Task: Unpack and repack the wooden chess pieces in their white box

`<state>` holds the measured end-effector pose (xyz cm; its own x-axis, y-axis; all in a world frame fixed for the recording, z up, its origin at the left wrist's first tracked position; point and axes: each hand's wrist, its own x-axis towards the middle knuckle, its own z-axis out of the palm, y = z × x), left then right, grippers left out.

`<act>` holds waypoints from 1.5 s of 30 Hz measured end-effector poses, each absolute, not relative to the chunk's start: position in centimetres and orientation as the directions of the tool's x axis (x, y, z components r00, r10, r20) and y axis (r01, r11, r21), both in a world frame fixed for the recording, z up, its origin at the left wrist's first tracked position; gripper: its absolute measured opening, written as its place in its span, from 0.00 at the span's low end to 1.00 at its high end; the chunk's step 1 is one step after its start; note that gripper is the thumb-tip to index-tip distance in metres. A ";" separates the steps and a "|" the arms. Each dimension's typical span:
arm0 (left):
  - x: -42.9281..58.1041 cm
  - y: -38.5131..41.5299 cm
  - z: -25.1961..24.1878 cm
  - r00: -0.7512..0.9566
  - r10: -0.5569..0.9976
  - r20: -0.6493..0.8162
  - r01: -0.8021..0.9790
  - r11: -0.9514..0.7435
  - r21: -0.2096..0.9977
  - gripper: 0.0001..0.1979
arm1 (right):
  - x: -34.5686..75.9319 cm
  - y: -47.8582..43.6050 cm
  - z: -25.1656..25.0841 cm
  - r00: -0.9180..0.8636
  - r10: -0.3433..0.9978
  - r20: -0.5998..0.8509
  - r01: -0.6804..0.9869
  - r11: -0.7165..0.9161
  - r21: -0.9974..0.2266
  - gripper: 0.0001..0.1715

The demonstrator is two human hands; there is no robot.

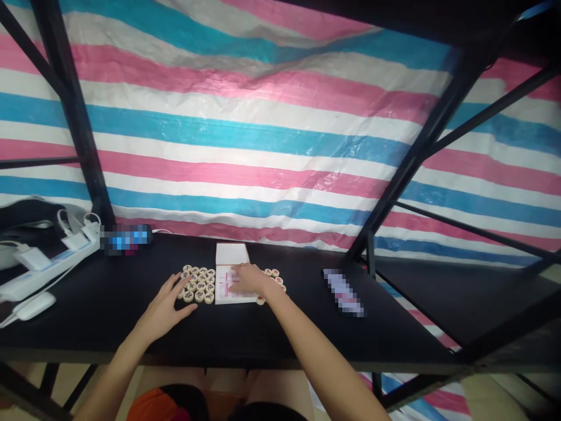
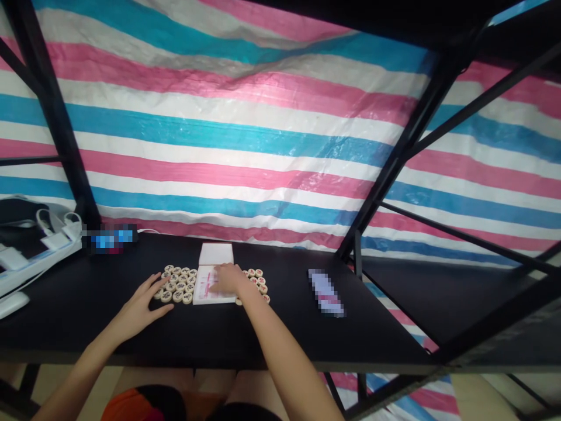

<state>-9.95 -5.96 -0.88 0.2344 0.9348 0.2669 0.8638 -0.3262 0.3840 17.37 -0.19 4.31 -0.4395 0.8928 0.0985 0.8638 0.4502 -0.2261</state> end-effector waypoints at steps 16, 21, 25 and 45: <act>-9.9 -6.1 -0.8 0.216 0.942 0.257 0.862 -0.307 0.403 0.31 | 21.3 3.3 5.3 -0.358 0.909 0.214 0.712 0.414 -0.568 0.10; -9.9 -6.0 -0.9 0.210 0.942 0.262 0.858 -0.306 0.412 0.31 | 26.9 6.2 5.6 0.002 0.959 0.284 0.676 0.208 -0.707 0.11; -10.0 -5.9 -1.1 0.213 0.934 0.286 0.853 -0.321 0.411 0.31 | 30.0 7.0 3.2 0.194 0.970 0.143 0.636 -0.014 -0.771 0.18; -8.1 -7.8 0.6 0.223 0.728 0.648 0.901 -0.407 0.147 0.14 | 32.2 -2.7 -2.3 0.258 0.937 0.234 0.584 0.041 -0.811 0.18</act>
